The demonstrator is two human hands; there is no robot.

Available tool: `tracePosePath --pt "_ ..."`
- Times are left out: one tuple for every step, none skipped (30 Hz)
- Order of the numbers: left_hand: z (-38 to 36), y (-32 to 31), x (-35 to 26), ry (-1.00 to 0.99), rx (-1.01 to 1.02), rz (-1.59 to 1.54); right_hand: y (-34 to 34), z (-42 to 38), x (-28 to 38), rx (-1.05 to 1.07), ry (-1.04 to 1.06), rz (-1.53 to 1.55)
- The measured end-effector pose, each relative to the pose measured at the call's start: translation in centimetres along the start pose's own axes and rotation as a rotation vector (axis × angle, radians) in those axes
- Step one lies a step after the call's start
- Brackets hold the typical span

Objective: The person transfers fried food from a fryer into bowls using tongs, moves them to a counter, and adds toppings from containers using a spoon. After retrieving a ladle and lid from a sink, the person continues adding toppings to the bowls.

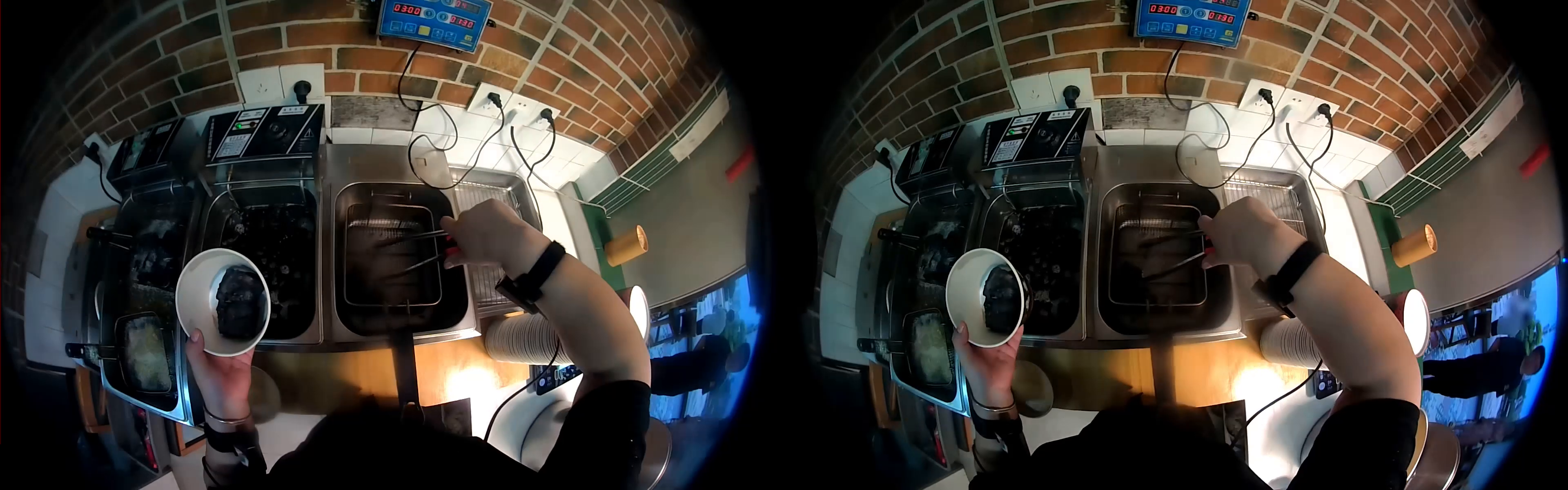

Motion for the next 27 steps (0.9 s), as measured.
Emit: tracePosePath --pt "-0.2 0.1 0.0 -0.011 -0.009 0.001 0.0 0.5 0.4 0.014 0.004 0.001" --pt "-0.3 0.3 0.1 -0.010 -0.021 0.005 0.2 0.7 0.8 0.018 0.016 0.002" --pt "-0.5 0.5 0.1 -0.012 -0.008 0.004 0.4 0.8 1.2 0.028 0.041 -0.001" --pt "-0.7 0.7 0.2 -0.013 0.005 0.001 0.5 1.0 1.5 0.038 0.065 -0.004" --pt "-0.9 0.7 0.3 -0.013 -0.006 0.002 0.6 1.3 1.8 0.043 0.075 -0.006" --pt "-1.0 0.5 0.4 -0.022 -0.019 0.002 0.7 1.7 2.1 0.067 0.070 -0.037" --pt "-1.2 0.5 0.4 -0.031 -0.032 0.002 0.8 1.9 2.3 0.090 0.064 -0.068" --pt "-1.4 0.6 0.4 -0.034 -0.041 0.002 1.0 2.1 2.3 0.091 0.073 -0.072" --pt "-1.6 0.7 0.4 -0.016 -0.019 -0.016 1.1 2.2 2.3 0.075 0.090 -0.093" --pt "-1.8 0.8 0.4 -0.001 0.003 -0.036 1.3 2.2 2.3 0.058 0.107 -0.116" --pt "-2.0 0.7 0.7 -0.009 -0.007 -0.036 1.5 2.1 2.4 0.056 0.118 -0.123" --pt "-2.2 0.4 1.1 0.006 -0.021 -0.018 1.6 2.0 2.5 0.039 0.109 -0.137" --pt "-2.4 0.4 1.1 0.006 -0.037 0.010 1.9 2.3 2.9 0.007 0.109 -0.151" --pt "-2.6 1.5 1.2 0.053 -0.057 -0.009 2.1 2.9 3.3 -0.024 0.141 -0.155" --pt "-2.8 1.3 1.2 0.043 -0.077 0.014 2.1 3.4 3.5 -0.020 0.155 -0.151" --pt "-2.9 0.9 1.5 0.036 -0.095 0.034 2.1 3.8 3.7 -0.011 0.165 -0.147" --pt "-2.9 0.7 1.5 0.034 -0.070 -0.005 2.3 4.2 3.9 -0.033 0.187 -0.154" --pt "-2.9 0.6 1.6 0.036 -0.040 -0.047 2.5 4.4 4.0 -0.042 0.200 -0.172" --pt "-2.9 0.4 1.6 0.033 -0.005 -0.098 2.7 4.5 4.2 -0.049 0.209 -0.189" --pt "-3.1 0.1 1.5 0.032 0.005 -0.063 3.0 4.3 4.6 -0.060 0.220 -0.192" --pt "-3.4 0.3 1.5 0.025 0.022 -0.021 3.3 4.0 4.9 -0.073 0.204 -0.182" --pt "-3.7 0.4 1.4 0.018 0.037 0.020 3.6 3.8 5.2 -0.085 0.189 -0.174" --pt "-3.9 0.3 1.4 0.002 0.026 0.024 4.0 3.8 5.6 -0.059 0.178 -0.175" --pt "-4.0 -0.1 1.3 -0.085 0.054 0.198 4.1 3.9 5.8 -0.072 0.193 -0.187" --pt "-4.1 -0.4 1.2 -0.171 0.078 0.372 4.1 3.9 5.9 -0.071 0.197 -0.185" --pt "-4.3 -0.3 1.1 -0.198 0.035 0.383 4.1 4.0 6.0 -0.069 0.199 -0.186" --pt "-4.4 -0.5 0.9 -0.215 0.047 0.408 4.2 4.1 6.2 -0.033 0.181 -0.174"
Point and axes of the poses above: each hand's wrist, its own z-axis towards the middle knuckle, its own y-axis out of the back of the hand, x = y × z, the point moved 1 cm from there along z, towards the middle knuckle, and after that the axes turned 13 degrees about x, right-handed, at the moved point
